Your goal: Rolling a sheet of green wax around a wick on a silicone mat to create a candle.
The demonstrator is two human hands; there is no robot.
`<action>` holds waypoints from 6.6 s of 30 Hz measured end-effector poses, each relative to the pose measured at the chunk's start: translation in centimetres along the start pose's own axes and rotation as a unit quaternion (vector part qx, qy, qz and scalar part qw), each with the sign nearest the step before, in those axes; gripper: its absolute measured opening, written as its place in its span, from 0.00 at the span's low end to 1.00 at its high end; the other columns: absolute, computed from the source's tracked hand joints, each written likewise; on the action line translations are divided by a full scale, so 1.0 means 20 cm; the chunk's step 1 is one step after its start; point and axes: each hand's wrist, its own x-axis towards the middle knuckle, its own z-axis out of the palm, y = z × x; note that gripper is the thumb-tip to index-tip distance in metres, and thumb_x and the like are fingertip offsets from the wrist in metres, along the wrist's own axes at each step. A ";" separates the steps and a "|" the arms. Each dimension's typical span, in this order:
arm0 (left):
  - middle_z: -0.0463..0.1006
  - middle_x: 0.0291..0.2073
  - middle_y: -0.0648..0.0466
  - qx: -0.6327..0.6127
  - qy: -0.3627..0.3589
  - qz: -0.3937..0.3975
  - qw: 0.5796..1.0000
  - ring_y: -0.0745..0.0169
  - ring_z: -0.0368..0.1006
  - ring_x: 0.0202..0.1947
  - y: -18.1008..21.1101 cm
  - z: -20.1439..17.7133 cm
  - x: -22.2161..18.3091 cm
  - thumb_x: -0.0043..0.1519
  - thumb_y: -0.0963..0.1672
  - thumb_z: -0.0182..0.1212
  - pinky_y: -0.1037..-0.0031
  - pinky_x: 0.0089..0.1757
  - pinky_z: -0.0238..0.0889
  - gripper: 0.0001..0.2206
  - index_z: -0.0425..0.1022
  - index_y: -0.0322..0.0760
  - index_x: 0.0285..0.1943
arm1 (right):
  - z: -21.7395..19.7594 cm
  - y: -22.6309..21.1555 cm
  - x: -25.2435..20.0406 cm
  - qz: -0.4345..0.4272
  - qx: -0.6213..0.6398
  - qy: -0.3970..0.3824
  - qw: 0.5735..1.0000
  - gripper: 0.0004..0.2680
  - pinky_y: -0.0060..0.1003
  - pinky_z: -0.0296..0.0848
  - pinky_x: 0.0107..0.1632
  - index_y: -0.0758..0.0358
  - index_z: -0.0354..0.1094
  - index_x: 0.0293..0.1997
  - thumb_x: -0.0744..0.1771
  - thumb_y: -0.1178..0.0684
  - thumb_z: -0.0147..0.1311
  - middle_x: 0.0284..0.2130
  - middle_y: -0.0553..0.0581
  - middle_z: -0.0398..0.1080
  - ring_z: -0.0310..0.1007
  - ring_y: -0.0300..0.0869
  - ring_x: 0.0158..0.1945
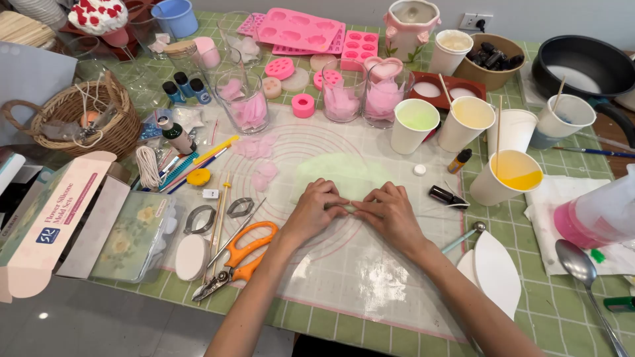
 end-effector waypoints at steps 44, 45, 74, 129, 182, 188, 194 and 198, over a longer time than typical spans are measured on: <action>0.74 0.32 0.53 0.010 0.003 0.032 0.999 0.56 0.69 0.40 0.17 0.09 0.03 0.50 0.40 0.73 0.67 0.46 0.64 0.10 0.86 0.37 0.41 | -0.20 0.15 -0.24 -0.011 -0.047 -0.003 0.999 0.08 0.40 0.66 0.46 0.59 0.81 0.41 0.61 0.54 0.66 0.31 0.49 0.74 0.68 0.43 0.39; 0.73 0.33 0.53 -0.002 -0.002 0.040 0.999 0.56 0.69 0.40 0.19 0.13 0.05 0.50 0.40 0.73 0.67 0.46 0.64 0.10 0.85 0.37 0.40 | -0.20 0.15 -0.24 -0.011 -0.044 0.002 0.999 0.07 0.40 0.66 0.47 0.58 0.81 0.41 0.61 0.54 0.66 0.31 0.49 0.74 0.69 0.43 0.40; 0.73 0.33 0.56 0.105 -0.067 0.120 0.985 0.59 0.68 0.43 0.26 0.35 0.12 0.56 0.42 0.70 0.68 0.47 0.60 0.05 0.83 0.36 0.37 | -0.29 0.23 -0.32 0.093 -0.011 -0.025 0.995 0.05 0.43 0.68 0.48 0.61 0.79 0.38 0.61 0.56 0.64 0.34 0.50 0.74 0.70 0.46 0.43; 0.74 0.33 0.58 0.030 -0.032 -0.022 0.999 0.61 0.66 0.43 0.23 0.38 0.10 0.52 0.45 0.74 0.66 0.48 0.54 0.06 0.85 0.42 0.33 | -0.19 0.16 -0.26 0.041 -0.049 0.009 0.998 0.06 0.39 0.69 0.45 0.60 0.80 0.37 0.60 0.54 0.66 0.31 0.49 0.74 0.67 0.44 0.38; 0.75 0.34 0.55 0.108 0.022 -0.001 0.994 0.56 0.71 0.45 0.02 0.00 -0.05 0.49 0.44 0.74 0.64 0.47 0.60 0.09 0.83 0.39 0.35 | -0.09 0.02 -0.07 -0.022 -0.040 -0.004 0.999 0.09 0.41 0.65 0.43 0.63 0.80 0.39 0.60 0.52 0.67 0.28 0.53 0.72 0.68 0.45 0.37; 0.74 0.34 0.56 0.121 0.024 0.002 0.992 0.58 0.71 0.46 -0.01 0.05 -0.06 0.51 0.44 0.72 0.65 0.48 0.60 0.06 0.83 0.40 0.34 | -0.05 0.05 -0.06 0.003 -0.052 -0.026 0.998 0.07 0.40 0.66 0.43 0.60 0.81 0.38 0.61 0.52 0.66 0.27 0.51 0.72 0.68 0.44 0.36; 0.74 0.34 0.57 0.124 0.011 0.014 0.992 0.60 0.71 0.45 -0.01 0.04 -0.06 0.53 0.44 0.72 0.66 0.48 0.61 0.05 0.84 0.41 0.35 | -0.06 0.05 -0.06 -0.006 -0.068 -0.034 0.997 0.07 0.40 0.66 0.44 0.59 0.81 0.38 0.61 0.52 0.65 0.28 0.50 0.73 0.68 0.43 0.37; 0.75 0.37 0.54 0.116 0.018 0.020 0.993 0.57 0.70 0.47 0.04 -0.03 -0.07 0.50 0.43 0.71 0.65 0.49 0.61 0.13 0.83 0.37 0.44 | -0.10 0.03 -0.02 0.000 -0.085 -0.061 0.995 0.10 0.42 0.66 0.45 0.59 0.81 0.40 0.59 0.51 0.67 0.27 0.50 0.75 0.69 0.44 0.36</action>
